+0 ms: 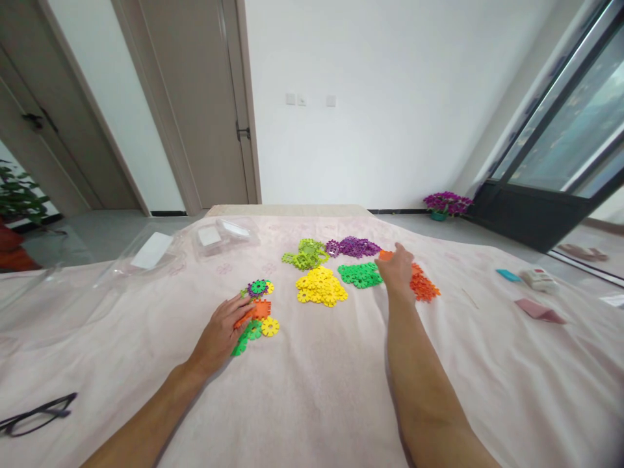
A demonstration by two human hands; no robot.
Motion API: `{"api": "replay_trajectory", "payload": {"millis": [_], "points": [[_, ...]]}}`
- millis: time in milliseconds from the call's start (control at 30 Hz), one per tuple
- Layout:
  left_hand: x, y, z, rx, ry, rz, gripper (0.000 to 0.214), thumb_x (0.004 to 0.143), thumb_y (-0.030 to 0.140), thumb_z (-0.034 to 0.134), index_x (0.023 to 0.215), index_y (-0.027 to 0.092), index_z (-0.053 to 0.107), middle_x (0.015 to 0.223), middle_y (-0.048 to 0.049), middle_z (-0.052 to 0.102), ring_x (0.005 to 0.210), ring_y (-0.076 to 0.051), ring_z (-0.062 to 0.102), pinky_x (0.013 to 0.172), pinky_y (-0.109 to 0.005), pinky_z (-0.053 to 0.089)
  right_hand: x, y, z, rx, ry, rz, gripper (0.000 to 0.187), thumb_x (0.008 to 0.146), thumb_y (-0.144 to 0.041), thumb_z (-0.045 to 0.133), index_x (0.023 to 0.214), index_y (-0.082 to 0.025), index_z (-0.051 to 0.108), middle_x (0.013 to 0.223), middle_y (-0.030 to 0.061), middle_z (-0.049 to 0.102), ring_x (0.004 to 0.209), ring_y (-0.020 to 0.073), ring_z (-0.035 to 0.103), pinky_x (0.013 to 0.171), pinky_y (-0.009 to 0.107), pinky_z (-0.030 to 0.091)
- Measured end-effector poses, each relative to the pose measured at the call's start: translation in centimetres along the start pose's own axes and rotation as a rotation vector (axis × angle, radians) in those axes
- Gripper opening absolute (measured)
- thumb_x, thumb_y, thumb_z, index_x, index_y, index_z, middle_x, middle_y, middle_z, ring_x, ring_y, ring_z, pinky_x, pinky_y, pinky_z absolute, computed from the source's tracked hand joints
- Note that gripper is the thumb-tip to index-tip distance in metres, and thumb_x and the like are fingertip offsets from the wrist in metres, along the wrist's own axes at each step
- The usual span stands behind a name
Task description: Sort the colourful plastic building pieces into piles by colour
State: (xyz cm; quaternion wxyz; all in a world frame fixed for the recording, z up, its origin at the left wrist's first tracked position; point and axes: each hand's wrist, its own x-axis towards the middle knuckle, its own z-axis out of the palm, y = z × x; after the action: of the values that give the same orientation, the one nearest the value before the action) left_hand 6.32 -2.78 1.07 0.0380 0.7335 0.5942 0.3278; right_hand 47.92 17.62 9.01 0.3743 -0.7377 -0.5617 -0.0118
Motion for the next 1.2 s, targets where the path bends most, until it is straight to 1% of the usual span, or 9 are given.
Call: {"api": "replay_trajectory", "payload": {"millis": [67, 133, 300, 433, 567, 667, 767, 1033, 1200], "points": [[0.1, 0.2, -0.1, -0.048, 0.012, -0.025, 0.044, 0.1, 0.047, 0.042, 0.127, 0.025, 0.069, 0.139, -0.0069, 0.064, 0.137, -0.025, 0.051, 0.12, -0.05, 0.035, 0.3, 0.7, -0.8, -0.071, 0.058, 0.084, 0.07, 0.078, -0.03, 0.066, 0.144, -0.011, 0.048, 0.151, 0.0277, 0.038, 0.133, 0.0408, 0.045, 0.105, 0.053, 0.041], [0.2, 0.4, -0.3, -0.106, 0.036, -0.063, 0.045, 0.1, 0.048, 0.042, 0.126, 0.024, 0.07, 0.137, -0.0069, 0.066, 0.136, -0.024, 0.052, 0.12, -0.048, 0.036, 0.4, 0.4, -1.3, -0.074, 0.065, 0.069, 0.064, 0.081, -0.032, 0.065, 0.14, -0.012, 0.053, 0.153, 0.0261, 0.037, 0.135, 0.0415, 0.042, 0.106, 0.056, 0.04], [0.1, 0.5, -0.6, -0.216, 0.134, -0.242, 0.053, 0.096, 0.055, 0.042, 0.12, 0.019, 0.072, 0.13, -0.0088, 0.07, 0.129, -0.026, 0.059, 0.117, -0.048, 0.039, -1.1, -5.0, -0.3, 0.154, -0.13, -0.306, 0.041, 0.087, -0.024, 0.058, 0.125, -0.013, 0.067, 0.125, 0.016, 0.067, 0.119, 0.0277, 0.059, 0.104, 0.04, 0.044], [0.1, 0.6, -0.8, -0.255, 0.167, -0.35, 0.054, 0.094, 0.057, 0.044, 0.117, 0.018, 0.073, 0.118, -0.0074, 0.074, 0.117, -0.026, 0.065, 0.108, -0.044, 0.047, -6.3, -10.4, 1.9, 0.356, -0.477, -0.602, 0.027, 0.089, -0.019, 0.056, 0.11, -0.02, 0.073, 0.107, 0.0061, 0.075, 0.098, 0.0202, 0.068, 0.09, 0.032, 0.05], [0.2, 0.7, -1.0, -0.278, 0.209, -0.36, 0.05, 0.095, 0.055, 0.045, 0.117, 0.018, 0.071, 0.118, -0.0067, 0.074, 0.111, -0.024, 0.067, 0.104, -0.04, 0.049, -13.2, -13.5, 3.8, 0.398, -0.754, -0.8, 0.023, 0.089, -0.026, 0.066, 0.109, -0.019, 0.073, 0.105, 0.0061, 0.074, 0.086, 0.0175, 0.068, 0.081, 0.028, 0.05], [0.4, 0.6, -1.1, -0.274, 0.241, -0.352, 0.048, 0.096, 0.053, 0.045, 0.118, 0.018, 0.069, 0.121, -0.0078, 0.073, 0.114, -0.023, 0.066, 0.105, -0.039, 0.048, -16.6, -14.1, 5.1, 0.369, -0.769, -0.874, 0.034, 0.089, -0.036, 0.07, 0.118, -0.019, 0.07, 0.115, 0.0096, 0.069, 0.094, 0.0188, 0.065, 0.085, 0.03, 0.049], [0.5, 0.3, -1.0, -0.284, 0.219, -0.361, 0.047, 0.096, 0.052, 0.044, 0.118, 0.018, 0.068, 0.121, -0.0085, 0.072, 0.113, -0.023, 0.066, 0.104, -0.04, 0.049, -17.7, -13.9, 6.2, 0.321, -0.758, -0.945, 0.041, 0.084, -0.043, 0.077, 0.117, -0.02, 0.071, 0.122, 0.0113, 0.065, 0.109, 0.0233, 0.06, 0.092, 0.034, 0.046], [0.7, 0.2, -0.8, -0.239, 0.155, -0.324, 0.037, 0.092, 0.036, 0.047, 0.118, 0.02, 0.068, 0.121, -0.0082, 0.072, 0.113, -0.022, 0.067, 0.102, -0.04, 0.05, -18.4, -13.6, 6.8, 0.381, -0.751, -0.672, 0.045, 0.07, -0.042, 0.087, 0.106, -0.021, 0.07, 0.102, 0.0033, 0.069, 0.095, 0.0203, 0.06, 0.08, 0.03, 0.043], [0.8, 0.0, -0.4, -0.153, 0.117, -0.297, 0.038, 0.091, 0.026, 0.046, 0.125, 0.019, 0.062, 0.129, -0.0085, 0.068, 0.12, -0.021, 0.062, 0.107, -0.04, 0.046, -18.8, -13.5, 7.6, 0.502, -0.764, -0.556, 0.041, 0.069, -0.029, 0.083, 0.103, -0.022, 0.063, 0.092, -0.0023, 0.069, 0.08, 0.0144, 0.06, 0.071, 0.025, 0.043]]}}
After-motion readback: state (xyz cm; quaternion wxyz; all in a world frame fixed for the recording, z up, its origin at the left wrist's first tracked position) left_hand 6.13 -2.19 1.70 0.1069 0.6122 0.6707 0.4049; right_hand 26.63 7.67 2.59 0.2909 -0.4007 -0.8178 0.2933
